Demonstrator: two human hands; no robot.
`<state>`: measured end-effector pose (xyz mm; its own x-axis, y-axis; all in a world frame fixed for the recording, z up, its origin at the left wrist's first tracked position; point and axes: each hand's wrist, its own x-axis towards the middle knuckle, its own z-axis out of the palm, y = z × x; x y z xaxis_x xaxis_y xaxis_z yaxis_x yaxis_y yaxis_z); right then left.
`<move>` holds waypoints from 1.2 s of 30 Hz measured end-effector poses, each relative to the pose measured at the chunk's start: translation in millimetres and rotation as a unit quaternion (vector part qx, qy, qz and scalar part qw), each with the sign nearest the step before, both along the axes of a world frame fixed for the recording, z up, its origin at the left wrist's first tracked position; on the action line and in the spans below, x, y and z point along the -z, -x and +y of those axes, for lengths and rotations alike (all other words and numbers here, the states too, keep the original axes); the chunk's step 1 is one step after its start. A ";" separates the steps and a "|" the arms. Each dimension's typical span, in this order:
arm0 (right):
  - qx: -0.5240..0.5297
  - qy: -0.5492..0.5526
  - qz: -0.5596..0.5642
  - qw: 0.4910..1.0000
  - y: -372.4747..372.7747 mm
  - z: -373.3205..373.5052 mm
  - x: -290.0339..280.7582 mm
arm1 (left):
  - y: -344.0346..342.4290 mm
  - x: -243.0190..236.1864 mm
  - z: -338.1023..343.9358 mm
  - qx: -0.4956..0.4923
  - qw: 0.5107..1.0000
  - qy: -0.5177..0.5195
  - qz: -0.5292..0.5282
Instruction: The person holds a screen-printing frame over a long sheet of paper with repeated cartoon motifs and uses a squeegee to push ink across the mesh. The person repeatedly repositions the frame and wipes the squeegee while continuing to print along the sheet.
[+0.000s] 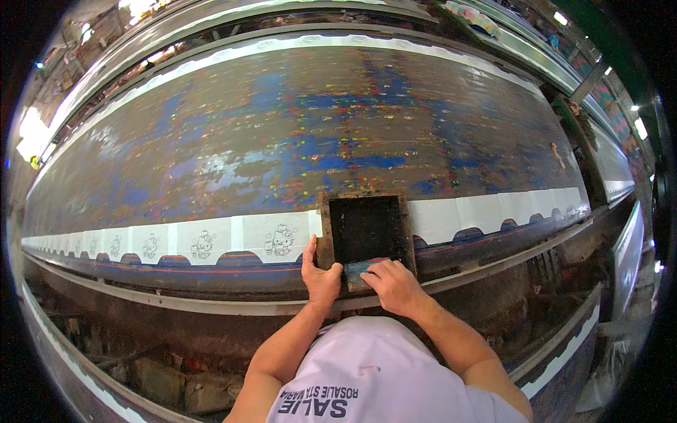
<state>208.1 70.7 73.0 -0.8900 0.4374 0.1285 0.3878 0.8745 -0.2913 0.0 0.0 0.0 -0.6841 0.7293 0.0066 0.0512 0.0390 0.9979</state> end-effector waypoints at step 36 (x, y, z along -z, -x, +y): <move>0.034 -0.004 0.016 0.999 30.2 55.7 -2.4 | 25.7 -15.2 5.2 0.060 0.992 0.022 -0.108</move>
<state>177.9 126.4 75.4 -0.8540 0.4954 0.1593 0.4370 0.8489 -0.2973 -25.7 5.2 15.2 -0.5752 0.8014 -0.1640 -0.1565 0.0890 0.9837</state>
